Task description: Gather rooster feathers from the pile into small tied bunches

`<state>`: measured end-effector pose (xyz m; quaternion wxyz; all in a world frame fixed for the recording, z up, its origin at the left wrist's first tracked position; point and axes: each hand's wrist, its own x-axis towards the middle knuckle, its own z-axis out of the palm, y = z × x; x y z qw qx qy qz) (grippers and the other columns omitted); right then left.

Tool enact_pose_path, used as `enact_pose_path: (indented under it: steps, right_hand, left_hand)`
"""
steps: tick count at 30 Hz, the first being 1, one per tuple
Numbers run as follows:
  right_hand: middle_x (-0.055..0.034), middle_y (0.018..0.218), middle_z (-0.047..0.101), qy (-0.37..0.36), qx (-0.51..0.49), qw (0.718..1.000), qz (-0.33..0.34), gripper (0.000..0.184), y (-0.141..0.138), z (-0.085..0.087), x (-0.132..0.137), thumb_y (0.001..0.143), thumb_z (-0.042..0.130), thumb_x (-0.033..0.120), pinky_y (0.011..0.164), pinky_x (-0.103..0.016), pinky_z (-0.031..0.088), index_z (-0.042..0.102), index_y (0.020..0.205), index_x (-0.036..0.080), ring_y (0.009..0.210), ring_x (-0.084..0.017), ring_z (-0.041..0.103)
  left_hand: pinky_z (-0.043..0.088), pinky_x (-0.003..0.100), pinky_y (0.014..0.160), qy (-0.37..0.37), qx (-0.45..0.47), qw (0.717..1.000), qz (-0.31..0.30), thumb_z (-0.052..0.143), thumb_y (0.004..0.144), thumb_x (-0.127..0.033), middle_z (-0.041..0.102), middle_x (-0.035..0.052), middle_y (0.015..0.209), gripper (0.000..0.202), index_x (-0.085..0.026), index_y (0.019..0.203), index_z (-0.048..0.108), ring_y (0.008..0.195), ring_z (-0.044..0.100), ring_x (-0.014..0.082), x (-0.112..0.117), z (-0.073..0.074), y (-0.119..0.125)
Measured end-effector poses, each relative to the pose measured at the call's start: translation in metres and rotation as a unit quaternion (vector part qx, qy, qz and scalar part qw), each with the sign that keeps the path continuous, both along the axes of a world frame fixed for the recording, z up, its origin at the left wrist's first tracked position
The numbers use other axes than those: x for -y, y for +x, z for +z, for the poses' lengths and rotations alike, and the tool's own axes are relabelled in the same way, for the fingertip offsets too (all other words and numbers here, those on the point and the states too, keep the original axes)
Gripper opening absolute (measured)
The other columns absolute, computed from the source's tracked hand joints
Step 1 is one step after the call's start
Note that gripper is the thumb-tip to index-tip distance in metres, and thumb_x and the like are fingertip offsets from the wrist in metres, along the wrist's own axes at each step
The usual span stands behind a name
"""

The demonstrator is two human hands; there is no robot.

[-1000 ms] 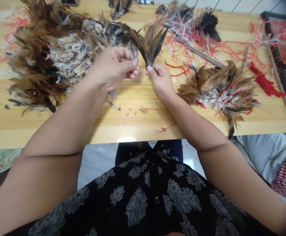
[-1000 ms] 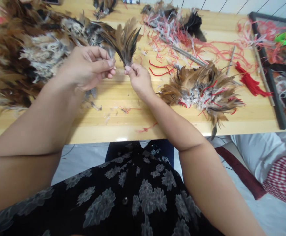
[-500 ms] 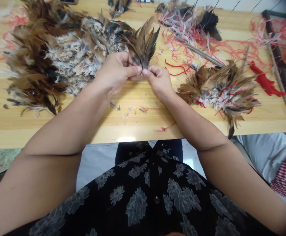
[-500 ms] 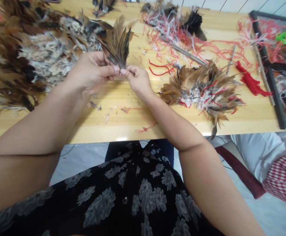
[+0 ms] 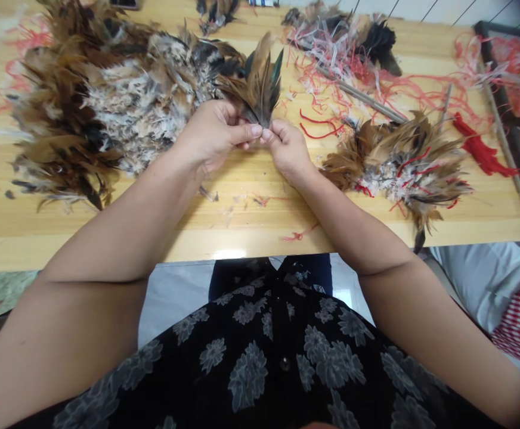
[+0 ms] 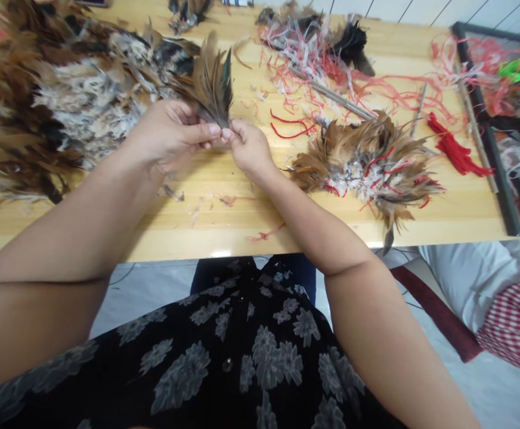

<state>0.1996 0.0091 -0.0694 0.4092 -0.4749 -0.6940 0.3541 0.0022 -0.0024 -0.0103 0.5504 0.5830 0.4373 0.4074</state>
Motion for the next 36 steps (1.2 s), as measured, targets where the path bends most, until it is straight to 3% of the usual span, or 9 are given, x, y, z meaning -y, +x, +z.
enact_pose_path:
  steps: [5,15,20,25,30,34,36]
  right_hand:
    - [-0.004,0.099,0.073,0.008,0.033,0.999,0.013,0.039,0.001,0.003,0.002,0.123,0.072,0.036,0.127,-0.049,0.064,0.063,0.086,0.028,0.117,-0.028,0.076]
    - [-0.0045,0.102,0.078,0.029,0.018,0.999,0.028,0.039,-0.001,0.004,0.008,0.125,0.07,0.043,0.117,-0.045,0.061,0.067,0.089,0.028,0.115,-0.027,0.076]
    - [-0.0051,0.103,0.08,0.016,0.016,0.999,0.028,0.046,-0.001,0.004,0.007,0.122,0.077,0.056,0.114,-0.044,0.061,0.068,0.087,0.027,0.112,-0.027,0.077]
    - [-0.0037,0.103,0.079,0.018,0.018,0.999,0.033,0.043,0.002,0.006,0.007,0.122,0.077,0.05,0.117,-0.042,0.061,0.067,0.087,0.026,0.114,-0.025,0.077]
    - [-0.0011,0.095,0.07,0.001,-0.006,1.0,0.011,0.042,0.003,0.006,0.002,0.126,0.069,0.044,0.113,-0.04,0.061,0.062,0.088,0.027,0.106,-0.023,0.073]
    - [0.0,0.093,0.062,-0.002,-0.022,1.0,-0.002,0.041,0.004,0.004,-0.004,0.126,0.066,0.037,0.114,-0.041,0.059,0.059,0.087,0.026,0.102,-0.021,0.069]
    - [0.0005,0.091,0.059,-0.002,-0.031,1.0,-0.003,0.04,0.005,0.002,-0.005,0.124,0.066,0.035,0.115,-0.042,0.058,0.059,0.086,0.026,0.102,-0.021,0.068]
  left_hand:
    - [0.077,0.039,0.101,-0.006,0.01,1.0,0.0,0.115,0.099,-0.025,0.088,0.0057,0.092,0.038,-0.023,0.09,0.078,0.11,0.094,0.0325,0.002,0.003,0.002]
    - [0.072,0.033,0.087,0.022,-0.011,1.0,0.019,0.1,0.104,-0.014,0.084,0.0014,0.084,0.035,-0.026,0.081,0.077,0.081,0.081,0.0208,-0.001,-0.001,0.002]
    - [0.072,0.038,0.094,0.01,-0.004,0.999,0.03,0.105,0.104,-0.021,0.083,0.0026,0.083,0.035,-0.025,0.084,0.076,0.09,0.086,0.0255,-0.005,-0.008,0.0]
    - [0.072,0.039,0.099,-0.006,-0.002,1.0,0.019,0.109,0.099,-0.024,0.085,0.0047,0.087,0.035,-0.024,0.085,0.077,0.106,0.091,0.0313,-0.005,-0.008,0.0]
    - [0.069,0.042,0.095,0.043,-0.01,0.999,0.028,0.111,0.092,-0.029,0.082,0.0016,0.091,0.034,-0.03,0.095,0.077,0.102,0.085,0.0301,-0.005,0.01,-0.01]
    - [0.061,0.037,0.08,0.185,-0.027,0.975,0.124,0.11,0.083,-0.033,0.08,-0.0011,0.089,0.028,-0.031,0.095,0.084,0.081,0.069,0.0228,-0.015,0.032,-0.035]
    - [0.065,0.037,0.088,0.239,-0.048,0.96,0.134,0.108,0.079,-0.042,0.081,-0.0026,0.093,0.031,-0.032,0.099,0.087,0.086,0.073,0.0235,-0.015,0.048,-0.047]
